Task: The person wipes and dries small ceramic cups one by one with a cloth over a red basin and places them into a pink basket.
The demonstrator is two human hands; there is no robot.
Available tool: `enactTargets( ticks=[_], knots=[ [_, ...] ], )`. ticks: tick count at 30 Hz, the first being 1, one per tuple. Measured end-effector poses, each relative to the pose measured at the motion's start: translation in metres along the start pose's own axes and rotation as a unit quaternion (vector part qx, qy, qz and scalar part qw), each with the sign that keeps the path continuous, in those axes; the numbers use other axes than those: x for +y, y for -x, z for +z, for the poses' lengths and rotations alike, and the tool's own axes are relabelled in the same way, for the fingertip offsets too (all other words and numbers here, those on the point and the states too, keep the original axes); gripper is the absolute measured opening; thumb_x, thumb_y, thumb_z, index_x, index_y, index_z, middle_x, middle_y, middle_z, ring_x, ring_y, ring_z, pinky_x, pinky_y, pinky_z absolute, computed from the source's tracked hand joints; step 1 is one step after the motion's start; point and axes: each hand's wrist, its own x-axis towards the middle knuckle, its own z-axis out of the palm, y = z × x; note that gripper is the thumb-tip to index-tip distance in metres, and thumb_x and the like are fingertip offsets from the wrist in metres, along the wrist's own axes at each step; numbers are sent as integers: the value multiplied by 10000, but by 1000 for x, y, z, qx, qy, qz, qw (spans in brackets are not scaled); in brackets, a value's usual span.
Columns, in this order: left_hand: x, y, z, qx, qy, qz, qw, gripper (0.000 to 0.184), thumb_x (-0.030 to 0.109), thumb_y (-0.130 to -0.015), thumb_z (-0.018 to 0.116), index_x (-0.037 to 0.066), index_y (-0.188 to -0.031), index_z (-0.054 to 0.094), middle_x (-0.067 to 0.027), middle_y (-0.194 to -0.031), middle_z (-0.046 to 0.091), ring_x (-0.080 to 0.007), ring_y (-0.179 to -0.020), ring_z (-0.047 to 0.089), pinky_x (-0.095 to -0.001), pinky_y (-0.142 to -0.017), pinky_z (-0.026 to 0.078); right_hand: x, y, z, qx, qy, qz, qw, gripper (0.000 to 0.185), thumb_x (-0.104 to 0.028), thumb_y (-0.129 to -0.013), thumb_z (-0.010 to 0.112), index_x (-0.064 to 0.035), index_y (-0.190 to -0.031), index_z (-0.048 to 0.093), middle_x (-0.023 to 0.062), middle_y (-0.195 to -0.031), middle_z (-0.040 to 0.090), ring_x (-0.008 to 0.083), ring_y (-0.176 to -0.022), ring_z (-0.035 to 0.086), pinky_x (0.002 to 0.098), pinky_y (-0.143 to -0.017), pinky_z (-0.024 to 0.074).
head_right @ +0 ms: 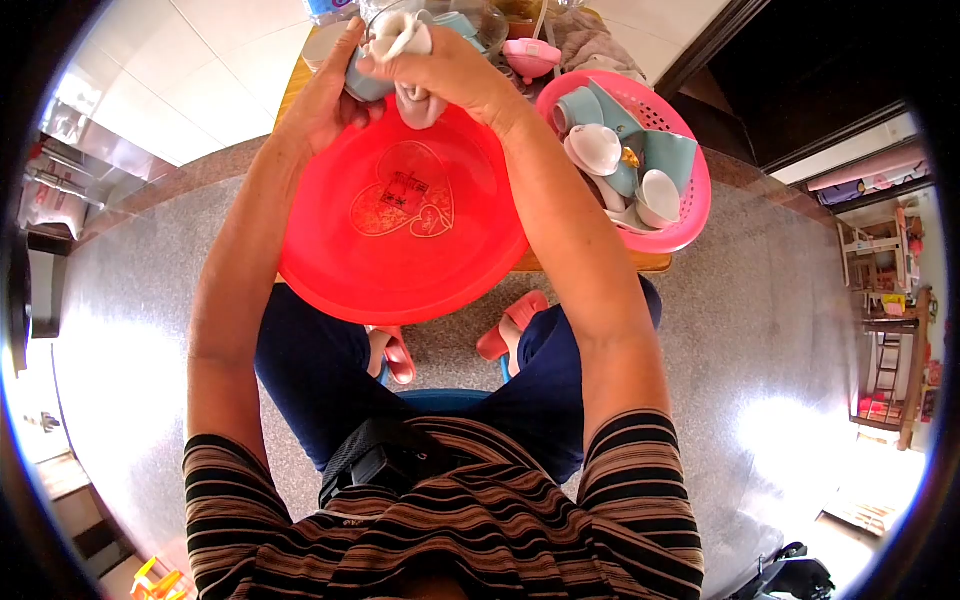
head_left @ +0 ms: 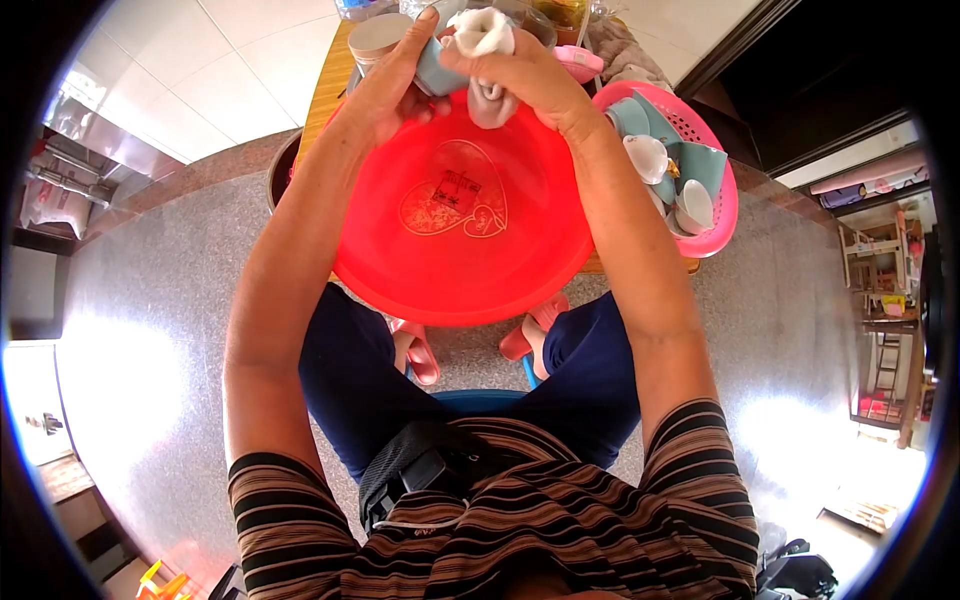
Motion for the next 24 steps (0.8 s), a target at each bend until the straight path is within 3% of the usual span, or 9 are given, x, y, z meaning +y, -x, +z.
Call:
enactTargets(
  ticks=[3, 6, 11, 13, 15, 18, 20, 22, 24],
  knots=[
    [-1, 0, -1, -8, 23, -2, 1000, 539, 647, -893, 412, 124, -955, 529, -15, -686, 575, -108, -488, 548, -198, -376, 350, 0, 3, 1, -15, 29, -42, 999, 269, -277, -809, 719, -69, -944, 614, -58, -677, 542, 16, -591, 492, 193, -516, 375],
    [3, 3, 2, -17, 33, 2, 999, 517, 624, -889, 449, 119, -960, 532, -17, -691, 580, -104, -500, 549, -193, -379, 345, 5, -1, -7, -15, -111, -65, 992, 123, -176, -848, 633, -101, -945, 618, -34, -734, 613, 55, -563, 545, 168, -479, 398],
    [6, 1, -4, 15, 46, 50, 998, 411, 515, -907, 522, 112, -984, 542, -19, -715, 592, -103, -543, 570, -187, -384, 349, 4, -3, -10, 73, -211, 32, 974, 146, -151, -839, 648, -103, -974, 618, -17, -788, 617, 79, -729, 583, 214, -601, 457],
    [3, -1, -10, -86, 114, 77, 987, 344, 437, -917, 555, 102, -996, 548, -20, -765, 613, -117, -612, 615, -193, -390, 381, 3, -5, -7, 78, -214, 41, 973, 156, -153, -840, 648, -99, -984, 618, -16, -789, 613, 82, -746, 580, 220, -615, 458],
    [2, -1, -8, -81, 110, 62, 989, 332, 411, -919, 563, 99, -1029, 550, -19, -790, 622, -130, -635, 629, -198, -396, 402, 3, -6, -3, 179, -106, -83, 975, 178, -148, -854, 620, -72, -1015, 610, -21, -766, 597, 85, -724, 570, 219, -603, 449],
    [6, 2, -1, -57, 102, 47, 992, 310, 352, -927, 569, 89, -1090, 560, -20, -840, 640, -141, -702, 649, -211, -442, 448, 0, 1, -4, 242, 3, -150, 959, 199, -141, -864, 600, -42, -1037, 595, -17, -790, 585, 70, -727, 550, 214, -616, 445],
    [4, -1, -1, -37, 98, 50, 993, 301, 318, -934, 568, 82, -1120, 568, -22, -865, 649, -139, -748, 655, -217, -482, 472, -8, 6, 0, 250, 35, -139, 958, 237, -183, -845, 594, -30, -1026, 584, 36, -839, 598, 133, -757, 563, 277, -664, 458],
    [-10, -11, -9, -58, 105, 58, 991, 262, 256, -956, 533, 76, -1138, 589, -25, -919, 657, -120, -829, 643, -243, -629, 532, -1, -5, -1, 169, 216, -497, 824, 286, -241, -810, 602, -37, -1010, 585, 103, -889, 595, 228, -803, 567, 349, -745, 451],
    [-14, -15, -18, -85, 76, 57, 992, 249, 242, -961, 522, 72, -1126, 598, -22, -950, 655, -112, -861, 635, -260, -697, 540, 3, -9, -4, 152, 320, -472, 807, 333, -285, -778, 602, -39, -1002, 582, 146, -909, 586, 311, -843, 560, 388, -812, 433]
  ],
)
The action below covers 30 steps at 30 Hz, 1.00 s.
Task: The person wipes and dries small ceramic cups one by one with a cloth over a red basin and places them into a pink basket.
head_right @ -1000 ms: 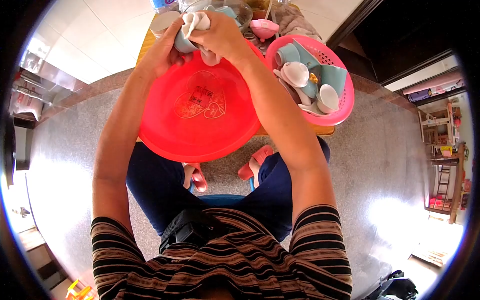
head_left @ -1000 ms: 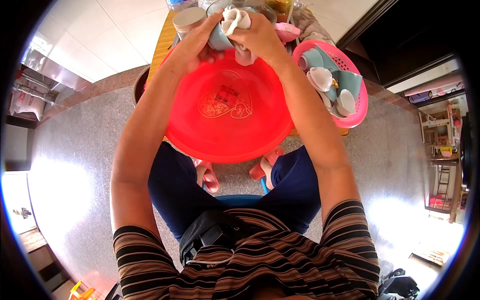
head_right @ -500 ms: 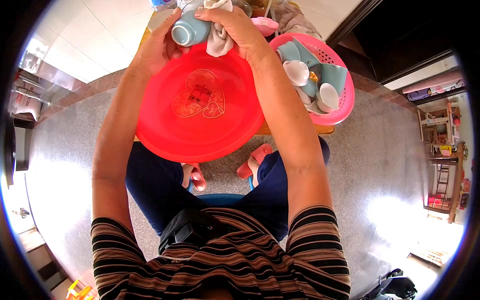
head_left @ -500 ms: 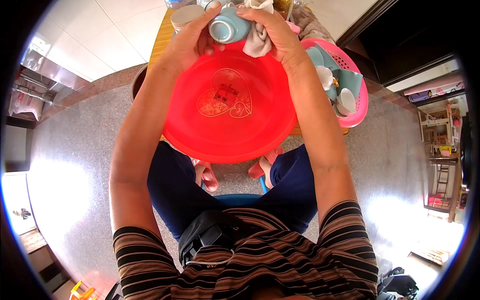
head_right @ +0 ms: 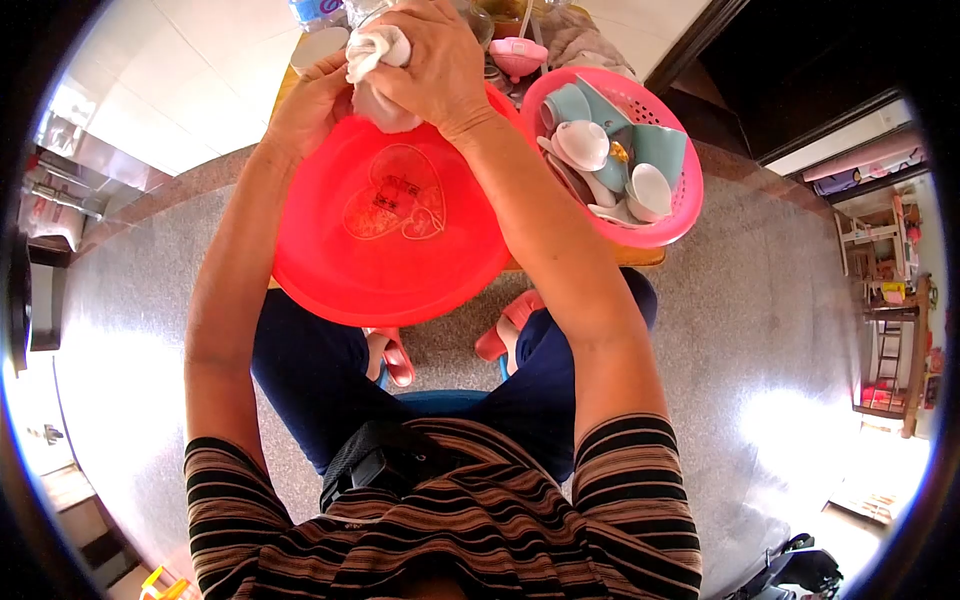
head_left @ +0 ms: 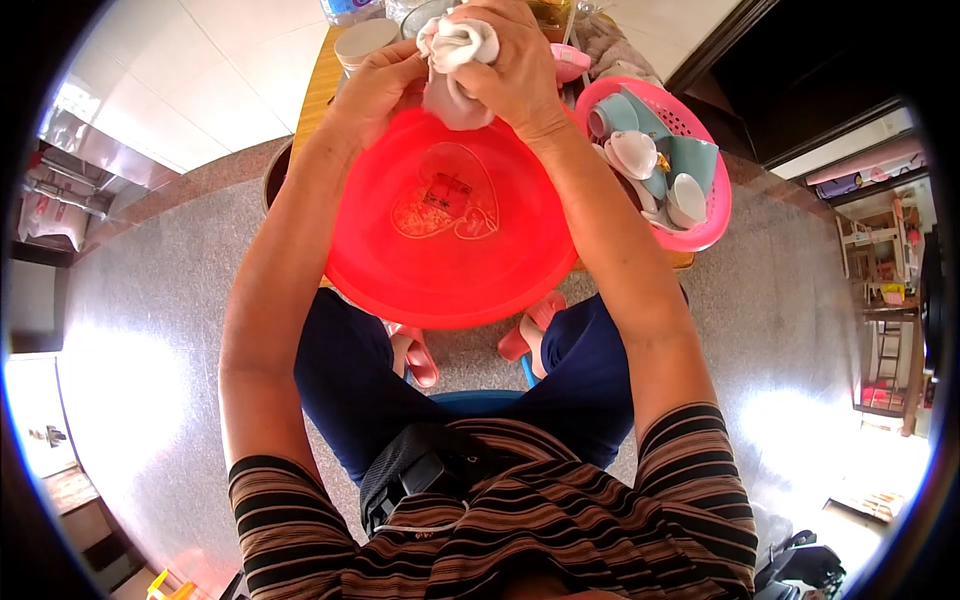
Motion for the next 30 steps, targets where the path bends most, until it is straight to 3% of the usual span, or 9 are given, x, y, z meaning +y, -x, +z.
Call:
enactTargets(
  ticks=[2, 3, 6, 13, 17, 19, 23, 25, 30],
  knots=[
    [-3, -1, -2, -29, -26, -3, 999, 239, 229, -966, 511, 69, -1114, 608, -20, -981, 653, -104, -892, 627, -277, -764, 548, 2, 4, 9, 93, 65, 7, 994, 290, -224, -781, 604, -37, -1001, 579, 136, -923, 587, 305, -845, 558, 374, -844, 425],
    [-1, 2, 2, -32, -20, 4, 999, 238, 229, -964, 513, 70, -1114, 607, -18, -993, 646, -103, -887, 628, -282, -783, 550, 1, 8, 9, 101, -35, 110, 988, 266, -164, -781, 615, -29, -1005, 571, 115, -935, 588, 264, -856, 566, 344, -836, 439],
    [0, 2, 7, -27, 17, 15, 999, 254, 240, -960, 518, 67, -1134, 585, -33, -1023, 633, -119, -894, 633, -301, -813, 555, 1, 10, 9, 97, -146, 219, 960, 247, -102, -780, 616, -20, -1008, 566, 89, -944, 586, 200, -869, 567, 301, -802, 457],
    [10, 6, 19, 0, 212, 42, 976, 325, 255, -920, 589, 30, -1144, 520, -79, -1094, 601, -202, -965, 623, -383, -840, 559, -1, 6, 2, 89, -151, 347, 921, 218, -136, -882, 610, -11, -1053, 561, 62, -916, 595, 161, -845, 571, 263, -752, 463],
    [4, 2, 12, -18, 224, 27, 974, 363, 295, -957, 497, 47, -1220, 461, -121, -1145, 584, -237, -1060, 605, -396, -924, 530, -8, 2, 7, 70, -153, 313, 935, 288, -154, -849, 652, -16, -1087, 564, 87, -959, 605, 204, -879, 583, 298, -768, 466],
    [2, 1, 12, 8, 259, 35, 965, 360, 291, -962, 492, 56, -1232, 461, -103, -1157, 583, -212, -1062, 599, -399, -953, 504, -10, 1, 9, 38, -4, 164, 986, 362, -180, -810, 692, -23, -1110, 562, 125, -1023, 605, 262, -939, 580, 336, -818, 464],
    [0, 1, 6, -15, 271, 33, 962, 362, 292, -966, 489, 71, -1251, 460, -78, -1161, 586, -191, -1067, 586, -405, -971, 475, -28, -5, 8, 50, 43, 159, 985, 422, -195, -778, 717, -19, -1127, 558, 147, -1061, 595, 294, -984, 567, 365, -861, 456],
    [-1, 0, -1, -25, 232, 19, 972, 301, 271, -900, 623, 100, -1135, 542, -45, -1097, 607, -168, -1015, 588, -394, -938, 462, -18, 0, 5, 14, 0, 167, 986, 388, -184, -806, 692, -18, -1126, 550, 145, -1065, 592, 280, -985, 569, 351, -868, 456],
    [0, 3, 9, 6, 211, 6, 977, 252, 264, -890, 637, 104, -1080, 592, -23, -1056, 625, -157, -992, 596, -383, -927, 466, 3, 10, 9, 63, -113, 246, 961, 260, -166, -853, 641, -14, -1054, 579, 124, -1022, 611, 247, -943, 585, 314, -834, 465]
  ],
)
